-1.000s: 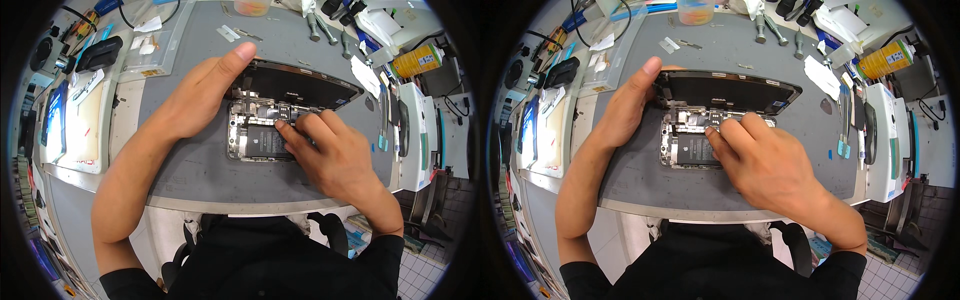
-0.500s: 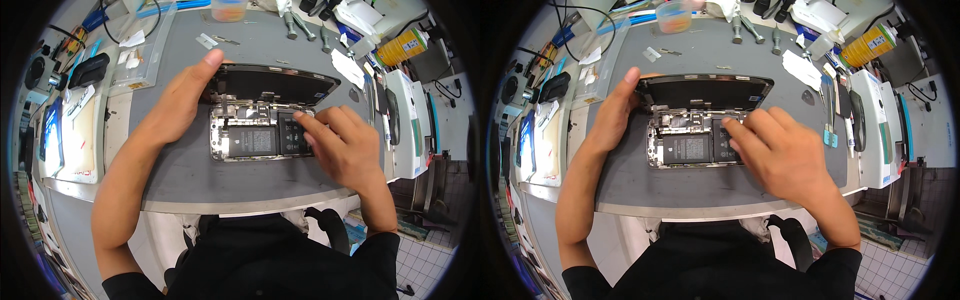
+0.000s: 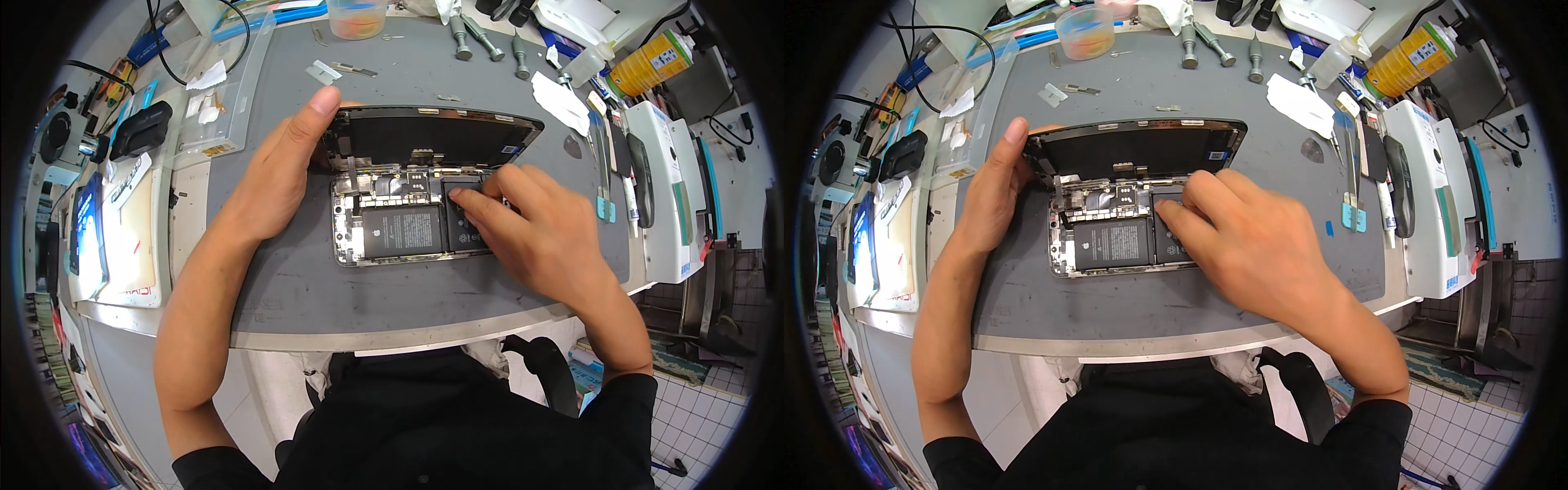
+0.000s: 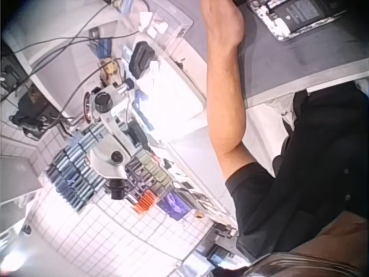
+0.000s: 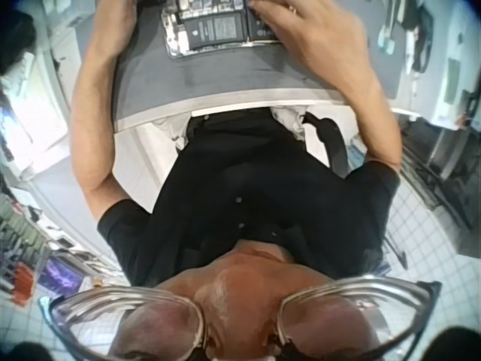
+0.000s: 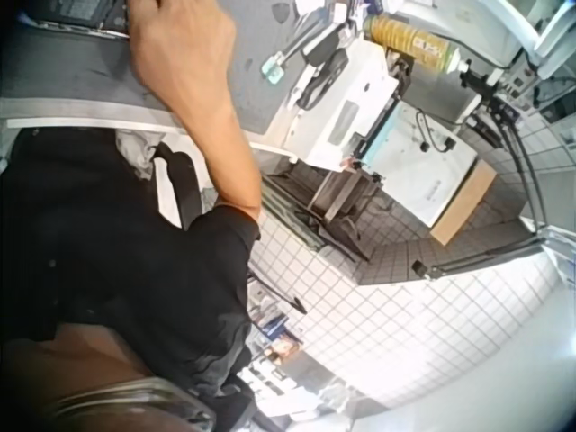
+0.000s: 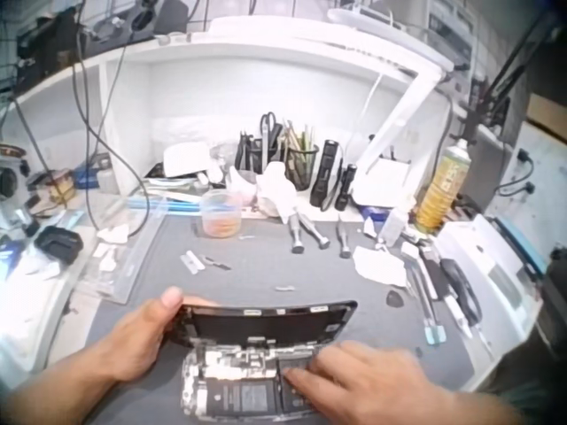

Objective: The person disassembles a smartphone, removes the battery, and retrieves a replacement screen from a shelf. They then apply adhesive to the phone's frame and use a plastic tool to spread it along the edges.

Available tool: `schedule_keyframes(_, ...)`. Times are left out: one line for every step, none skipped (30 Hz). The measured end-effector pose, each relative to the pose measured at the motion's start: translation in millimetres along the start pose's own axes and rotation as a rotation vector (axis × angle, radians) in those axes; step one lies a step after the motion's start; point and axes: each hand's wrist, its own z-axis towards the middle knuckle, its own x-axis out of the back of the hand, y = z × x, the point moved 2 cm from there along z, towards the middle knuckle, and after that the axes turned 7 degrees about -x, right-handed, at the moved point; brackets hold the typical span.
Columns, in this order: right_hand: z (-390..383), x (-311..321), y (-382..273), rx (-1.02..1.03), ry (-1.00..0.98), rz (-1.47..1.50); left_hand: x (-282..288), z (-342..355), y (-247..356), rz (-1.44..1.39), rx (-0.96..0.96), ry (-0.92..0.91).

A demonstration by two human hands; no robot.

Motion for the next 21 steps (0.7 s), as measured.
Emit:
schedule_keyframes(2.7, -0.9, -0.6, -0.007, 0.004, 0.01, -0.4, 0.1, 0.0, -0.01, 0.002, -0.002)
schedule_keyframes(6.2, -1.5, -1.5, -0.014, 0.008, 0.02, -0.5, 0.3, 0.1, -0.019, 0.004, -0.004)
schedule_keyframes(9.1, -2.6, -2.3, -0.02, 0.012, 0.03, -0.6, 0.2, -0.1, -0.03, 0.005, -0.005)
schedule_keyframes(11.2, -4.4, -3.3, -0.023, 0.012, 0.024, 1.4, 1.0, -1.4, -0.023, 0.014, -0.044)
schedule_keyframes(13.1, -6.4, -4.3, -0.026, 0.012, 0.019, 5.7, 2.5, -3.2, -0.016, 0.023, -0.082)
schedule_keyframes(15.1, -8.2, -5.2, -0.028, 0.012, 0.014, 8.1, 2.9, -4.3, -0.009, 0.033, -0.12)
schedule_keyframes(17.2, -9.8, -5.8, -0.031, 0.006, 0.008, 6.4, 2.3, -3.4, -0.018, 0.014, -0.085)
schedule_keyframes(19.2, -11.1, -6.4, -0.034, -0.001, 0.002, 2.3, 1.5, -1.7, -0.026, -0.005, -0.05)
schedule_keyframes(20.5, -11.8, -6.8, -0.037, -0.008, -0.004, 0.0, 1.2, -0.4, -0.036, -0.024, -0.016)
schedule_keyframes(21.5, -11.7, -7.2, -0.036, -0.016, -0.014, -0.3, 1.4, -0.1, -0.042, -0.017, -0.018)
schedule_keyframes(22.6, -11.2, -7.6, -0.034, -0.024, -0.023, -0.3, 1.8, 0.1, -0.048, -0.011, -0.02)
schedule_keyframes(23.3, -11.2, -8.1, -0.032, -0.03, -0.032, -0.1, 1.9, 0.1, -0.052, -0.004, -0.022)
schedule_keyframes(23.7, -11.3, -8.6, -0.032, -0.032, -0.041, 0.1, 1.9, -0.2, -0.05, 0.001, -0.021)
schedule_keyframes(23.7, -11.5, -9.3, -0.033, -0.034, -0.05, 0.3, 1.9, -0.7, -0.047, 0.006, -0.02)
schedule_keyframes(23.7, -11.5, -10.1, -0.034, -0.035, -0.06, 0.6, 2.1, -1.2, -0.045, 0.011, -0.02)
schedule_keyframes(23.7, -11.3, -11.9, -0.032, -0.046, -0.083, 2.2, 2.4, -2.6, -0.039, 0.02, -0.044)
schedule_keyframes(23.5, -10.9, -14.2, -0.03, -0.056, -0.107, 5.2, 2.8, -4.4, -0.033, 0.029, -0.068)
schedule_keyframes(24.1, -10.6, -15.6, -0.027, -0.066, -0.13, 7.0, 2.9, -5.5, -0.027, 0.039, -0.092)
schedule_keyframes(24.7, -10.1, -15.7, -0.019, -0.076, -0.125, 6.9, 2.7, -5.2, -0.028, 0.04, -0.09)
schedule_keyframes(25.0, -9.6, -15.4, -0.009, -0.087, -0.12, 6.3, 2.6, -4.4, -0.029, 0.041, -0.088)
schedule_keyframes(25.1, -9.3, -15.2, -0.001, -0.096, -0.115, 5.7, 2.6, -3.3, -0.029, 0.041, -0.087)
